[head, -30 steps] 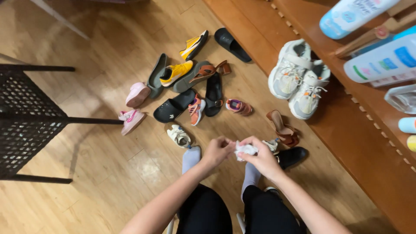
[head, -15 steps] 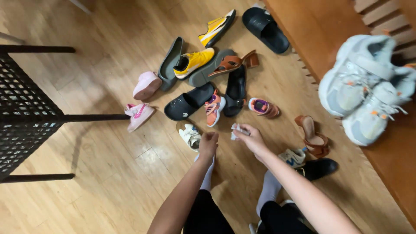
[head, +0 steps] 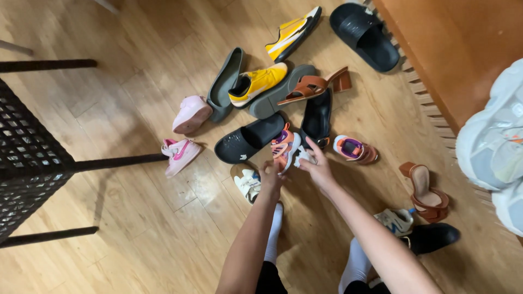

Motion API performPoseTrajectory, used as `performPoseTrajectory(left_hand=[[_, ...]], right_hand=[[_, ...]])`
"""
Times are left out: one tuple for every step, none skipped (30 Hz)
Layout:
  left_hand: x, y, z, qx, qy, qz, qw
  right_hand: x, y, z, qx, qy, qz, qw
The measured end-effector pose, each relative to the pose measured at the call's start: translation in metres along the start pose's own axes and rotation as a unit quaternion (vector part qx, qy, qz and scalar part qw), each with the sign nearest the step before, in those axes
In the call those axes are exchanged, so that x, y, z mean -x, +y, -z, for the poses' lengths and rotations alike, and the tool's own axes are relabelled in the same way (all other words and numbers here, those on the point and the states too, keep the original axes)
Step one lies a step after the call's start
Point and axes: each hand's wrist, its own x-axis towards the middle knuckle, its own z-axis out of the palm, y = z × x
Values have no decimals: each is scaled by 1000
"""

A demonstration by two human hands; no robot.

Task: Cleaning various pairs of shoes using wet wipes.

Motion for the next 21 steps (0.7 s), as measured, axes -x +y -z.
performPoseTrajectory(left_hand=[[-10,-7,1,-1,2,1,1000],[-18,-13,2,6,11,-7,1000],[-25,-21,4,9,20,-12,1000],[-26,-24,5,5,20,-10,1000],[-27,-24,2,50,21,-19,998],[-28,-24,0,95,21,-28,995],[-27,-20,3,93,19,-29,995],[-26,-17,6,77,11,-31,997],[-24,-15,12,60,4,-32,998],[-21,-14,15,57,4,-32,998],[-17,-12,17,45,-23,-47,998],[-12,-9,18,33,-51,-61,996],[10,4,15,33,-54,-63,996],[34,16,13,18,-70,-64,995],[58,31,8,6,-87,-66,994],[72,39,12,8,-93,-70,993],[88,46,12,-19,-108,-70,992],[105,52,13,-46,-122,-70,989],[128,60,9,-43,-132,-76,987],[153,68,7,-40,-141,-68,987],[179,77,9,-36,-148,-59,987]], right_hand=[[-6,4,-1,-1,0,-2,1000],[-11,7,-1,-2,-4,2,1000],[-14,11,0,-6,-3,4,1000],[-13,13,3,-8,0,1,1000],[-16,12,5,-9,-2,-1,1000],[-17,11,7,-10,-4,-3,1000],[-18,11,11,-12,-2,-1,1000],[-19,11,14,-28,2,-5,1000],[-17,14,17,-46,5,-12,999],[-3,-5,15,-48,6,-12,999],[11,-27,12,-49,2,-16,999],[27,-49,10,-49,-2,-19,999],[31,-50,15,-50,-1,-15,999],[37,-51,20,-44,-4,-16,999],[42,-55,25,-36,-6,-13,999],[52,-61,29,-35,-6,-6,999],[63,-69,36,-23,-1,-5,1000],[76,-79,44,-11,4,-5,1000],[92,-93,48,-9,7,7,1000],[110,-107,50,-37,11,14,999],[130,-121,49,-63,13,21,998]])
